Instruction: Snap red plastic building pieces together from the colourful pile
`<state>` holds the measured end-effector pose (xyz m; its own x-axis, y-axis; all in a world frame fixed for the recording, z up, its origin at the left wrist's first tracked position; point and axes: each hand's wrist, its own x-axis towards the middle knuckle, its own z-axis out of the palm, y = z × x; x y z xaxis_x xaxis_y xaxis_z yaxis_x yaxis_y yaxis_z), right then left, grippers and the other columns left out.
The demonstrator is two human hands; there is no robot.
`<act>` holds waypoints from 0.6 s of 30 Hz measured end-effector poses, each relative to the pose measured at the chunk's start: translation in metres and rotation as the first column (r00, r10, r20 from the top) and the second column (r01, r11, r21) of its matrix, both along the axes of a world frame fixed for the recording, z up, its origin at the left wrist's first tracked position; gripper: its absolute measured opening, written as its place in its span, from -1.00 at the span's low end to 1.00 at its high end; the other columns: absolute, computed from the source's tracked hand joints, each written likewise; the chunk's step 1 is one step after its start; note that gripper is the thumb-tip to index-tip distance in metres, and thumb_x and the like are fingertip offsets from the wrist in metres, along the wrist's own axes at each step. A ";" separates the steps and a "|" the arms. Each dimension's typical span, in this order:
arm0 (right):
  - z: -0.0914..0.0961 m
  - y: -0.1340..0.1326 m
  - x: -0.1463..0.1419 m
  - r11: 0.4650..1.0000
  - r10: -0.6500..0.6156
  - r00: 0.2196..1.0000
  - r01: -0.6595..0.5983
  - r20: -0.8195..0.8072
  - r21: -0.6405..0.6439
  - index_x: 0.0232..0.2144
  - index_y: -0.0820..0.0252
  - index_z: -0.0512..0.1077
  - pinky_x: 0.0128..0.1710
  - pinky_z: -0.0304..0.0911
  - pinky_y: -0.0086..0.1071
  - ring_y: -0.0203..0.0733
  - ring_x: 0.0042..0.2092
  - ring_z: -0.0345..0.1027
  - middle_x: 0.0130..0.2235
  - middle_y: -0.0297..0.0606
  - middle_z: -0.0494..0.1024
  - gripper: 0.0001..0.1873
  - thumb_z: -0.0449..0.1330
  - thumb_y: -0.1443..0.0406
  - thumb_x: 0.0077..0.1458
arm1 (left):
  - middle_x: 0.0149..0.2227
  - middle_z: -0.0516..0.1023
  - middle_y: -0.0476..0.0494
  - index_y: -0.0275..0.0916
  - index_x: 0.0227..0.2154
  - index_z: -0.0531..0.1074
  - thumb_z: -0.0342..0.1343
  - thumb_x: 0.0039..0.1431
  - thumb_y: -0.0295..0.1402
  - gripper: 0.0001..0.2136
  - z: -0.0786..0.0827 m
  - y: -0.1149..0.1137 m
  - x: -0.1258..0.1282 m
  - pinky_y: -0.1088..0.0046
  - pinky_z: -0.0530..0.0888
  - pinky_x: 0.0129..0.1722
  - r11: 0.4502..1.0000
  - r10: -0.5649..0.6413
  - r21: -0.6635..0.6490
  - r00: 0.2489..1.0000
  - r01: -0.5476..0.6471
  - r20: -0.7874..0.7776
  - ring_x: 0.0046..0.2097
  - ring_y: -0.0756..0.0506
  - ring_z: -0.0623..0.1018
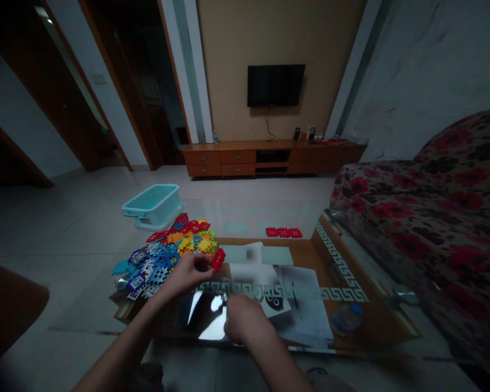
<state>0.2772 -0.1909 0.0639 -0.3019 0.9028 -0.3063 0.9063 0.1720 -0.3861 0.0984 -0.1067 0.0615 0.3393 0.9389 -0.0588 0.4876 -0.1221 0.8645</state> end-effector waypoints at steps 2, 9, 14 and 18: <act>0.003 -0.004 -0.011 0.999 0.041 0.999 -0.041 0.011 -0.007 -0.26 0.26 0.56 -0.25 0.40 -0.22 0.13 -0.17 0.57 -0.20 0.04 0.65 -0.72 0.17 0.49 -0.05 | -0.46 0.57 -0.12 -0.33 -0.46 0.56 0.16 0.00 -0.31 -0.83 0.000 0.009 0.003 0.45 0.31 -0.37 0.992 -0.032 0.117 0.990 0.048 -0.139 -0.39 -0.08 0.50; -0.008 -0.022 -0.046 0.979 0.193 0.967 -0.178 0.164 -0.099 -0.14 0.34 0.59 -0.06 0.43 -0.04 0.22 -0.11 0.56 -0.14 0.14 0.63 -0.67 0.28 0.40 -0.02 | -0.38 0.60 -0.15 -0.29 -0.35 0.59 0.16 0.01 -0.31 -0.80 -0.016 0.071 0.024 0.47 0.28 -0.37 0.908 -0.157 0.269 0.855 0.322 -0.495 -0.34 -0.09 0.51; -0.031 -0.023 -0.074 0.953 0.230 0.944 -0.170 0.237 -0.249 -0.04 0.30 0.57 0.06 0.35 0.02 0.16 0.03 0.50 -0.07 0.12 0.62 -0.65 0.16 0.47 0.13 | -0.32 0.64 -0.13 -0.24 -0.33 0.60 0.23 -0.10 -0.34 -0.79 -0.031 0.122 0.047 0.47 0.35 -0.30 0.864 -0.258 0.200 0.748 0.462 -0.611 -0.32 -0.09 0.54; -0.044 -0.019 -0.091 0.942 0.120 0.964 -0.035 0.236 -0.335 0.02 0.34 0.54 0.11 0.30 0.04 0.16 0.11 0.43 0.02 0.14 0.57 -0.61 0.03 0.45 0.24 | -0.30 0.65 -0.16 -0.24 -0.32 0.61 0.23 -0.09 -0.33 -0.77 -0.040 0.156 0.066 0.46 0.36 -0.30 0.838 -0.288 0.153 0.663 0.523 -0.691 -0.29 -0.11 0.55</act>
